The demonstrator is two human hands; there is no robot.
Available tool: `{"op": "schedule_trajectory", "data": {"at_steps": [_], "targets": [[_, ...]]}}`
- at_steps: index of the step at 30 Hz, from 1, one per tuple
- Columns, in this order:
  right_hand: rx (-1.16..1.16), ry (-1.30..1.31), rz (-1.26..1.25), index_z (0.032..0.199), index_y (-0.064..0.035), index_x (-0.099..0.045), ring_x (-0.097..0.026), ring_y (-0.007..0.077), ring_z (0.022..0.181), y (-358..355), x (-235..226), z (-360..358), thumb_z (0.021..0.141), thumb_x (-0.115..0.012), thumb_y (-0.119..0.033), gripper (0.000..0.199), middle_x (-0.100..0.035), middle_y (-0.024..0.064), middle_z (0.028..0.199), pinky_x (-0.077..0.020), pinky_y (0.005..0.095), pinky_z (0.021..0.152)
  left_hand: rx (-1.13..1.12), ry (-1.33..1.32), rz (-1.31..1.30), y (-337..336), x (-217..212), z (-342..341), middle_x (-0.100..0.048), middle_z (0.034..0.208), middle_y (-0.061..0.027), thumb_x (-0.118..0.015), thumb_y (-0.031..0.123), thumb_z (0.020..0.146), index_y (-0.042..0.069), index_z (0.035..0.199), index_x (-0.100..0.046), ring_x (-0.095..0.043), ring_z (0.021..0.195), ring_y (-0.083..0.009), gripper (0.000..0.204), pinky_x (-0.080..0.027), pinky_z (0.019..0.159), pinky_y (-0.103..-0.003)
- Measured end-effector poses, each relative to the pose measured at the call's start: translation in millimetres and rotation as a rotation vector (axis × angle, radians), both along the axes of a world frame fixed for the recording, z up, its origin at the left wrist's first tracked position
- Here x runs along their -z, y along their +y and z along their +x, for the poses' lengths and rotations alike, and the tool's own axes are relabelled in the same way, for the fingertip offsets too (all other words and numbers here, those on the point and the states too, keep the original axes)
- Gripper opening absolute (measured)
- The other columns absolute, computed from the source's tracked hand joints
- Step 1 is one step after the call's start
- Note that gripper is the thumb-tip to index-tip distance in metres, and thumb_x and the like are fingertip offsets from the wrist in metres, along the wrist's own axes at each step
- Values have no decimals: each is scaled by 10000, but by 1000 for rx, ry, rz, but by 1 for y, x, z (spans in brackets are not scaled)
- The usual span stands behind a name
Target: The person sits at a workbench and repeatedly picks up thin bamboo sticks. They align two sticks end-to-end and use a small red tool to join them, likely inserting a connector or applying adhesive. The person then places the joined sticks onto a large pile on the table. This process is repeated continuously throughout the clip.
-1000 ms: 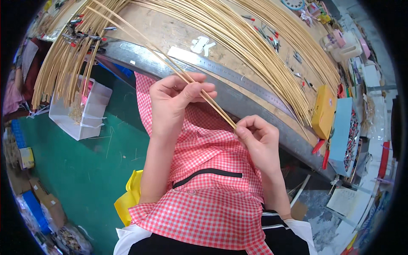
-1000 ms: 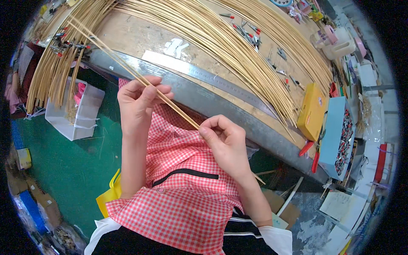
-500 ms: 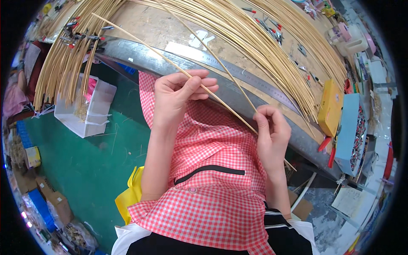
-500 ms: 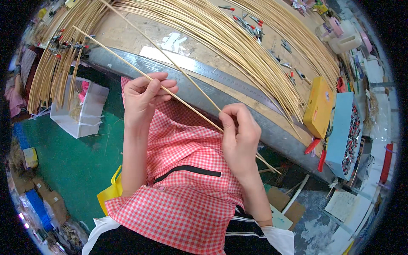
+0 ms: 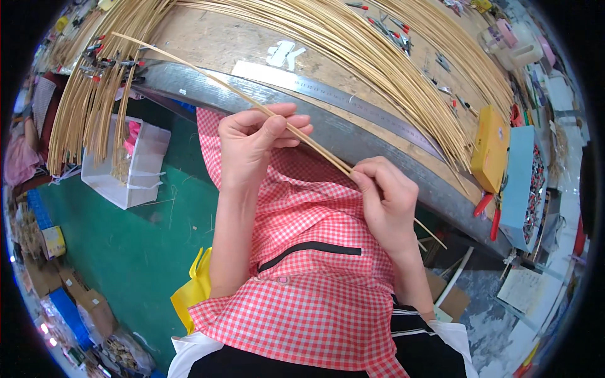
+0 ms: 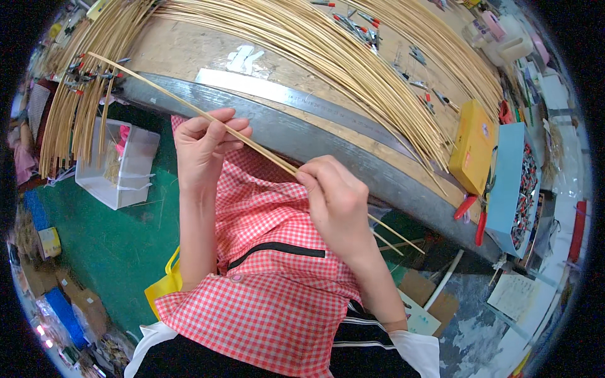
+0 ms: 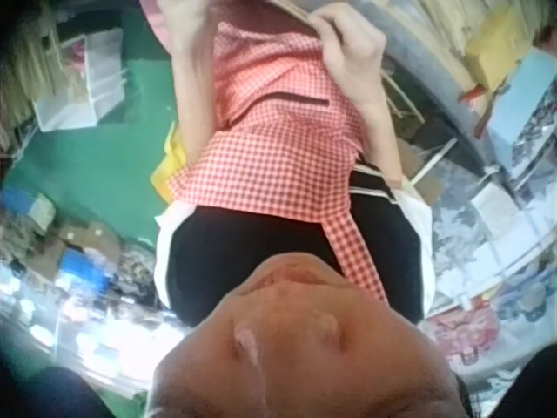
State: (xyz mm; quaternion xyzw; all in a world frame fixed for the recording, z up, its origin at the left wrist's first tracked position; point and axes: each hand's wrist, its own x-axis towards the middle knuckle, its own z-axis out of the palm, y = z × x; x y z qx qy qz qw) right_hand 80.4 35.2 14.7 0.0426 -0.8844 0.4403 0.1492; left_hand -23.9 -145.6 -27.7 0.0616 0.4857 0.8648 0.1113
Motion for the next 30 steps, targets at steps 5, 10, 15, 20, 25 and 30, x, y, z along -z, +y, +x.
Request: {"op": "schedule_trajectory", "data": {"at_steps": [5,10,15,20,25,30], "targets": [[-127,-30,54,843,36,-568,-604,328,725,0,-4,0,793,-613,44,68,-582,167,799,-480,375,631,22,29,42,-4,1,-1,-681,867,-229,-625,80,880,-114,1006,-616,-701,755,-296,232,-603,640,-318],[67,86,343,874,13,-589,-574,346,824,34,0,-22,812,-608,-38,82,-600,158,857,-466,430,713,-24,75,65,-12,2,-1,-682,849,-223,-628,101,886,-95,976,-621,-701,746,-291,215,-601,630,-318],[336,40,668,862,4,-595,-566,325,873,74,17,-56,798,-622,-34,79,-568,142,895,-470,416,725,-26,77,43,-11,1,-1,-683,838,-214,-630,109,887,-90,959,-623,-702,747,-283,212,-598,620,-308],[363,32,692,823,16,-554,-558,318,877,78,22,-62,782,-624,-36,96,-546,142,886,-467,412,731,-10,54,37,-9,-1,0,-685,836,-206,-625,102,888,-87,965,-624,-703,746,-275,204,-596,620,-303],[365,18,722,816,17,-541,-549,331,888,77,19,-63,792,-578,3,46,-536,156,924,-459,424,732,-7,49,47,-9,0,0,-687,837,-202,-620,98,891,-85,969,-627,-703,741,-272,199,-594,617,-296],[375,51,652,828,22,-533,-559,345,798,73,1,-47,815,-545,27,18,-544,163,864,-457,415,707,-10,71,52,-10,0,0,-688,840,-205,-618,97,892,-89,970,-627,-703,742,-277,202,-591,608,-288]]}}
